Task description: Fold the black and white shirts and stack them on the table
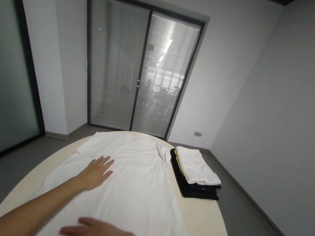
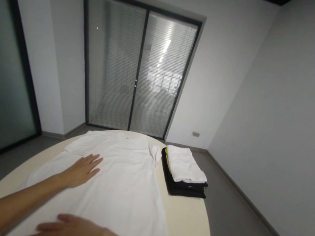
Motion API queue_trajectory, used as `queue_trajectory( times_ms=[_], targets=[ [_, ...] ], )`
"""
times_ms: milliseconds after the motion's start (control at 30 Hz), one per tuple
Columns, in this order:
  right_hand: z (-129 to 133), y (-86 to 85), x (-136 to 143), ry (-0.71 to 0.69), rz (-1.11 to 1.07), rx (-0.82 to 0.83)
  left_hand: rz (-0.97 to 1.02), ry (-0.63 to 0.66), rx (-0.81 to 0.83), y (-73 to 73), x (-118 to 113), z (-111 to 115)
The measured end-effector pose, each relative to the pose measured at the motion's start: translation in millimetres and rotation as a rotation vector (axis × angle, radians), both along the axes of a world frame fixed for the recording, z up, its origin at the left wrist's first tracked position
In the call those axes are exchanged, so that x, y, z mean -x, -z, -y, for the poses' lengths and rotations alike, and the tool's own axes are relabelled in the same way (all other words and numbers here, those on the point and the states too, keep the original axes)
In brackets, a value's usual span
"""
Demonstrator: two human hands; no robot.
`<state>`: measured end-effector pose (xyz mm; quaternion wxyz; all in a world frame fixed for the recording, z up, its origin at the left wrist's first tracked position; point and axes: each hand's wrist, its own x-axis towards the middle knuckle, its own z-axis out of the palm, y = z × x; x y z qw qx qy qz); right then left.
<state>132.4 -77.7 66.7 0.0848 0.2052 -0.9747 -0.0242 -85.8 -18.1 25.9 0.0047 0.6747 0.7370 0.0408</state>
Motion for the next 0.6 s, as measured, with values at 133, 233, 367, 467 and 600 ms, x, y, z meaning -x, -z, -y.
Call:
queue_trajectory(
  times_ms=[133, 233, 367, 467, 600],
  targets=[
    [-61.8, -4.5, -40.2, 0.428, 0.043, 0.211, -0.036, -0.231, -0.072, 3.6, -3.3, -1.4],
    [-97.6, -4.2, -64.3, 0.914, -0.06, 0.276, -0.019, -0.331, -0.093, 4.0, -21.3, -7.3],
    [-113.8, 7.6, -82.8, 1.185, 0.051, 0.39, 0.0, -0.278, -0.094, -0.6, -42.1, -6.1],
    [-108.7, 7.4, -89.2, 1.124, 0.178, 0.478, -0.026, -0.258, 0.003, -16.3, -46.4, -0.4],
    [-102.8, -13.3, -91.2, 1.02, 0.293, 0.522, -0.117, -0.288, 0.013, -38.3, -53.7, -1.4]
  ],
)
